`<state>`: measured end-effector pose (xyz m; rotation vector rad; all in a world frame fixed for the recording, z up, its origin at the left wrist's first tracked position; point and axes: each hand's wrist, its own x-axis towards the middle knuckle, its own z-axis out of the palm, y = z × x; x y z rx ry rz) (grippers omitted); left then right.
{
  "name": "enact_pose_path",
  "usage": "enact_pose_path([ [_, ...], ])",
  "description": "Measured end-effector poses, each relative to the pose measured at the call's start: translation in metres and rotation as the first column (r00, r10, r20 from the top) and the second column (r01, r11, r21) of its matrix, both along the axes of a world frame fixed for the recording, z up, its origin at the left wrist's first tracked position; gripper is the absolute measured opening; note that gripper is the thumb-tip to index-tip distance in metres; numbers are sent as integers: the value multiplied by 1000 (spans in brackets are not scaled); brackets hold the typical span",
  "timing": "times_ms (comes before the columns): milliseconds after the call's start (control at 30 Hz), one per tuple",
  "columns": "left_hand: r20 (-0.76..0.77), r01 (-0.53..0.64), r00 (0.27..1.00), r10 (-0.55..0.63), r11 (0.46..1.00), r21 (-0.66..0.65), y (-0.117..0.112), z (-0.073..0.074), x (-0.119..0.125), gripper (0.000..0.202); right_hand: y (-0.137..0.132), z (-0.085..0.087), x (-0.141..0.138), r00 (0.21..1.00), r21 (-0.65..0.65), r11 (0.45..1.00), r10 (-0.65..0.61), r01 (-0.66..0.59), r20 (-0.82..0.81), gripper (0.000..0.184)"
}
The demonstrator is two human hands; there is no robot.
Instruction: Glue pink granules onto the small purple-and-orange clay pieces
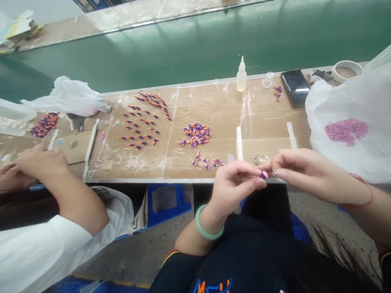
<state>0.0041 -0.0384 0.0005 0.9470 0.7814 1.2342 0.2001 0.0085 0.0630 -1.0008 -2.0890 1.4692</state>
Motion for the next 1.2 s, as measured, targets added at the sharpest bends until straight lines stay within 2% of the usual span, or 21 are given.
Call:
enact_pose_path([
  [300,7,11,1000,-11,999,45,1,0,3,14,-1,2,0,1000,131,991,5,-3,-16,23],
  [500,59,7,998,-14,993,114,3,-1,4,13,-3,3,-1,1000,133,991,-3,4,-5,22],
  [633,45,1,999,-6,993,116,3,-1,5,12,-3,3,-2,1000,132,991,-9,8,0,19],
  [933,56,-33,998,28,996,89,2,-3,9,14,-4,-1,2,1000,219,976,4,-10,28,14],
  [1200,17,-38,999,36,989,143,4,-1,10,11,0,6,1,996,245,967,52,-69,74,15],
])
